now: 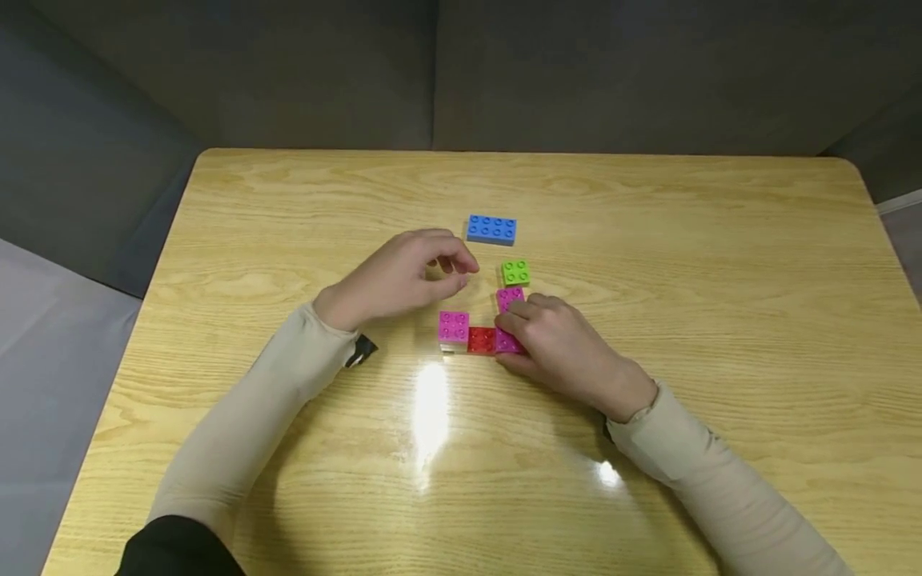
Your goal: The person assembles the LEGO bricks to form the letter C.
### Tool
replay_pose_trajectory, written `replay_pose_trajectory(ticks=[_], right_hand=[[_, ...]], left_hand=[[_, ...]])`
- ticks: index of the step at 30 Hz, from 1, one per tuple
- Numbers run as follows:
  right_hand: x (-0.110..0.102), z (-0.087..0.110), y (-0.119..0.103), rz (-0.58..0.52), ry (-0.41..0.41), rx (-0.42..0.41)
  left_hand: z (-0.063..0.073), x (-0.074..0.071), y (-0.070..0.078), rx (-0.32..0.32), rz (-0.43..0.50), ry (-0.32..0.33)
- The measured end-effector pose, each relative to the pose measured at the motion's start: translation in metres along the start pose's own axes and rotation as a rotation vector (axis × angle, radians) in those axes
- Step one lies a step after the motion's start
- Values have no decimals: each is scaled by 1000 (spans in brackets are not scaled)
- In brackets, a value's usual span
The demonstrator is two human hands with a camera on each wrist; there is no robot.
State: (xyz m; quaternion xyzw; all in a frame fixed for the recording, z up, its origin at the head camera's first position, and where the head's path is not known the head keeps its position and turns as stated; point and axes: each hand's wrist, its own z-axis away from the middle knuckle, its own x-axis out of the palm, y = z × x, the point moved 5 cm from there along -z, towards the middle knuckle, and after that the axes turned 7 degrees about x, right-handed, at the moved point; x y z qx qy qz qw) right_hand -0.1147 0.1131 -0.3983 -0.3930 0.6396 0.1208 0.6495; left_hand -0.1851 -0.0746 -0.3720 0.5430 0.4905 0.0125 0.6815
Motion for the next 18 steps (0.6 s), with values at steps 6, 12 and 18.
replay_pose_trajectory(ticks=[6, 12, 18], right_hand=[[0, -1, -1, 9, 7, -8], [2, -1, -2, 12, 14, -15], [2, 0, -3, 21, 1, -5]], left_hand=[[-33, 8, -10, 12, -97, -102], [-54, 22, -13, 99, -180, -187], [-66, 36, -13, 160, -236, -253]])
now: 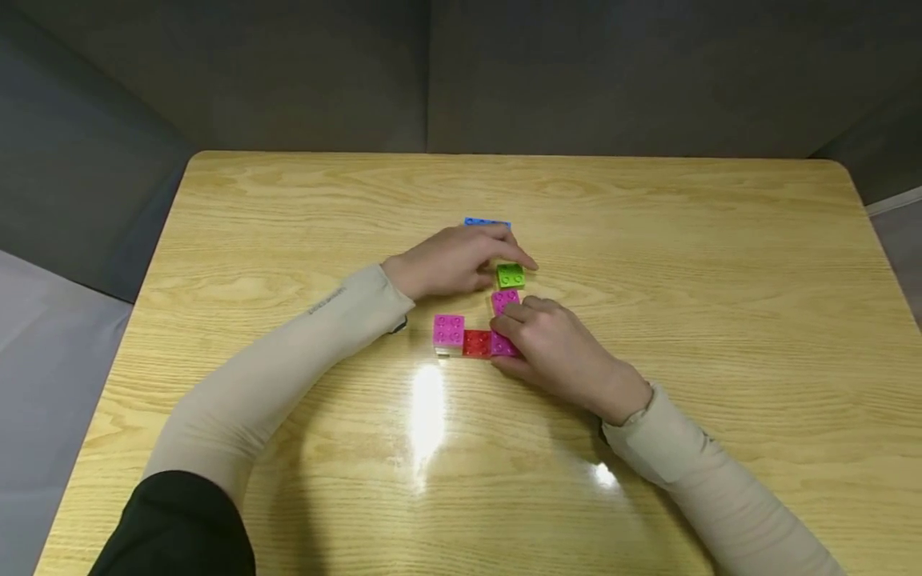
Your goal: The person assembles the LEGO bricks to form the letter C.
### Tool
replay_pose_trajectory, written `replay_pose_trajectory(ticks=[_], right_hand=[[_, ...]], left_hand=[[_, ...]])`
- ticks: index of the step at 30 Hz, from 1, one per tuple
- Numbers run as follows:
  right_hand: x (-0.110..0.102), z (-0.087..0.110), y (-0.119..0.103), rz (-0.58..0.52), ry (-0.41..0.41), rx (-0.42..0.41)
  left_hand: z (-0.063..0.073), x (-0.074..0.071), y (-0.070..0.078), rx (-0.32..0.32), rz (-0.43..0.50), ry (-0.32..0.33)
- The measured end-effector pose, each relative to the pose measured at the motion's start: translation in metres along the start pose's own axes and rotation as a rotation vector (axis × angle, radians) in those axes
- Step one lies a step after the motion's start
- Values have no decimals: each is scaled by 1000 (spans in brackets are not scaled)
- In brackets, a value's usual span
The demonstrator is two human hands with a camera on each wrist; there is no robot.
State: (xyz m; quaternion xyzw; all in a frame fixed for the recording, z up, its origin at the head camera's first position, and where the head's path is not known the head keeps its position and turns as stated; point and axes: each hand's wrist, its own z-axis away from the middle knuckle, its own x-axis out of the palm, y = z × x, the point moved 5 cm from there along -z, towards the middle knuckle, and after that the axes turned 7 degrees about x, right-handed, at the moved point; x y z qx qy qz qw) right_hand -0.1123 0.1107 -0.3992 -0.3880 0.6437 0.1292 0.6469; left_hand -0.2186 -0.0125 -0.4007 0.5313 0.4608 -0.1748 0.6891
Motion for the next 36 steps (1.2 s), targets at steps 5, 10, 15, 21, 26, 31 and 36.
replay_pose_trajectory(ticks=[5, 10, 15, 21, 26, 31, 36], right_hand=[[0, 0, -1, 8, -12, 6], [0, -1, -1, 8, -17, 8], [-1, -1, -1, 4, -3, -5], [-2, -1, -1, 2, 5, -10], [-3, 0, 0, 3, 2, -1], [-4, 0, 1, 4, -10, 10], [-5, 0, 2, 7, -15, 19]], left_hand=[[-5, 4, -1, 10, -23, -20], [-6, 7, -2, -7, -61, -27], [-5, 6, -4, -48, -84, -15], [5, -10, -5, -116, -37, 56], [21, -27, -4, -188, 39, 122], [41, -42, 6, -224, 84, 167], [60, -49, 21, -234, 88, 176]])
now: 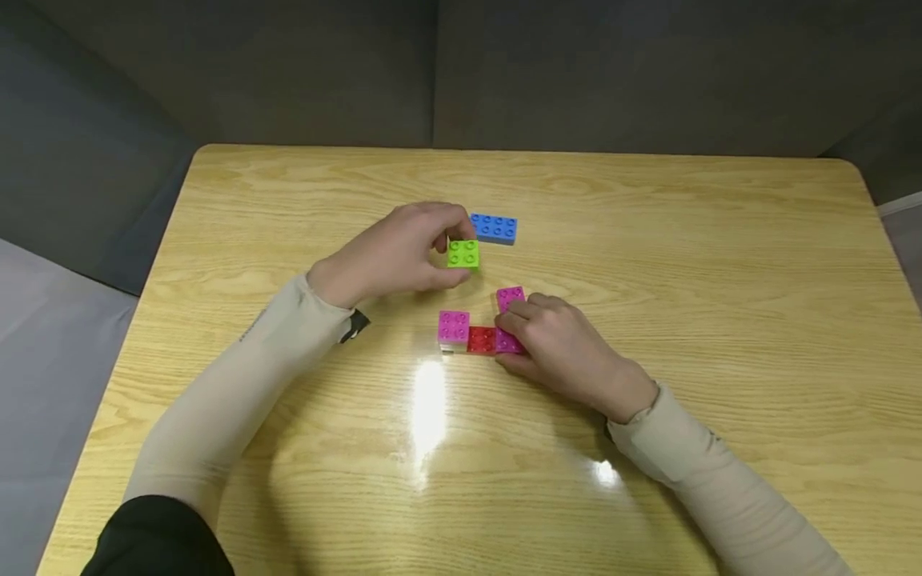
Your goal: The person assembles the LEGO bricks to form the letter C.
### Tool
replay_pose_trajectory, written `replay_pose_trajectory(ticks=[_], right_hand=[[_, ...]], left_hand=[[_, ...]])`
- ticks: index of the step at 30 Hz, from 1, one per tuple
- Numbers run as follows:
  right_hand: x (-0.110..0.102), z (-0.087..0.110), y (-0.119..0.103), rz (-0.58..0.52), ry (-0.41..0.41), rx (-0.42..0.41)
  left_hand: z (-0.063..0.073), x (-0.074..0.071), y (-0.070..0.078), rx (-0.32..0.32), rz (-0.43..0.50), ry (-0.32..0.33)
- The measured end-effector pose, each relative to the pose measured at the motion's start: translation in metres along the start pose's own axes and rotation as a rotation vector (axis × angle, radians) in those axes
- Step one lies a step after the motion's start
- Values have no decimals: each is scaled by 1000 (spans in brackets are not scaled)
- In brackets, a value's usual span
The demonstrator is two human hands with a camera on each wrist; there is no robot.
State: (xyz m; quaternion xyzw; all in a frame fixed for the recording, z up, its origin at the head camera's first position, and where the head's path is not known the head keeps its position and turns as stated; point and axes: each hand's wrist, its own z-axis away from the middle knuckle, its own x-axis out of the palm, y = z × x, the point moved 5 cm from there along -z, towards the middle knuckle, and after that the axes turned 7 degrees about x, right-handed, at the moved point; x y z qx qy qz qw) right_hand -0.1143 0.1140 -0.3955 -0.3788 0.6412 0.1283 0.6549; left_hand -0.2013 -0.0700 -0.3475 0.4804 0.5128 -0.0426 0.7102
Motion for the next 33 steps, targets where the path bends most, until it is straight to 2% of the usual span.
replay_pose_trajectory(ticks=[3, 12, 20, 26, 33], right_hand=[[-1, 0, 0, -3, 3, -1], [-1, 0, 2, -14, 18, -6], [-1, 0, 2, -7, 5, 6], [-1, 1, 2, -11, 9, 3], [0, 0, 2, -10, 6, 1]], left_hand=[[11, -1, 8, 15, 8, -9], [34, 11, 27, 148, 21, -9], [44, 15, 34, 149, -31, 8], [46, 19, 35, 181, -62, 26], [47, 24, 34, 171, -78, 24]])
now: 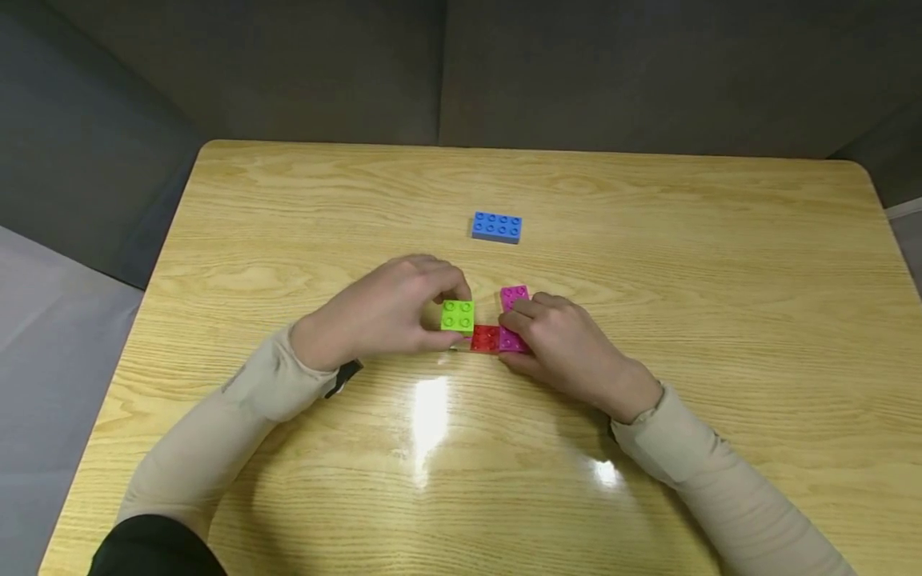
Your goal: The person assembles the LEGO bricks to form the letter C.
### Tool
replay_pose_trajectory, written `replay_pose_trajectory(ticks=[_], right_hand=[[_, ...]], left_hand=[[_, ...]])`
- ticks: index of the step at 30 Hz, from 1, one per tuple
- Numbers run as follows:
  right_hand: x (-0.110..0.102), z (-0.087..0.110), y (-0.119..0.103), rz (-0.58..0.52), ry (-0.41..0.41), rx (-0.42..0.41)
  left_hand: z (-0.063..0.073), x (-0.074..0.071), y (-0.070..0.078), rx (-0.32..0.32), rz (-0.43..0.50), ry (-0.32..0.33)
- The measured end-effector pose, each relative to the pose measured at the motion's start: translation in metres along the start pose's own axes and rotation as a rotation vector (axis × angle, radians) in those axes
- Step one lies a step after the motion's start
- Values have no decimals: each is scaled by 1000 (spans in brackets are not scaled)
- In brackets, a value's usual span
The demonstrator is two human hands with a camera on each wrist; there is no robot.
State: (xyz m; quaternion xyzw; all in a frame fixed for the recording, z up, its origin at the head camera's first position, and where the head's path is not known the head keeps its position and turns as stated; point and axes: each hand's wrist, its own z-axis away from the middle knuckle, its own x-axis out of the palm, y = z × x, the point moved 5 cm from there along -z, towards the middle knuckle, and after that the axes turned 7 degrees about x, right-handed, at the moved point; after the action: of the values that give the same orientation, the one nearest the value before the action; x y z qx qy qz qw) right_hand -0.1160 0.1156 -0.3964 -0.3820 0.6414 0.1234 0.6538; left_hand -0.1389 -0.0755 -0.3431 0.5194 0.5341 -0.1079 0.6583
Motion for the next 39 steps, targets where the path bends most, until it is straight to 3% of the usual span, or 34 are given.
replay_pose_trajectory(ticks=[7, 16, 21, 39], right_hand=[[1, 0, 0, -2, -5, 3], [1, 0, 0, -1, -10, 2], [1, 1, 0, 0, -10, 2], [1, 0, 0, -7, -3, -8]], left_hand=[[2, 1, 1, -3, -25, 8], [3, 3, 4, 64, -119, 58], [3, 3, 6, 67, -144, 69], [4, 7, -1, 26, -58, 103]])
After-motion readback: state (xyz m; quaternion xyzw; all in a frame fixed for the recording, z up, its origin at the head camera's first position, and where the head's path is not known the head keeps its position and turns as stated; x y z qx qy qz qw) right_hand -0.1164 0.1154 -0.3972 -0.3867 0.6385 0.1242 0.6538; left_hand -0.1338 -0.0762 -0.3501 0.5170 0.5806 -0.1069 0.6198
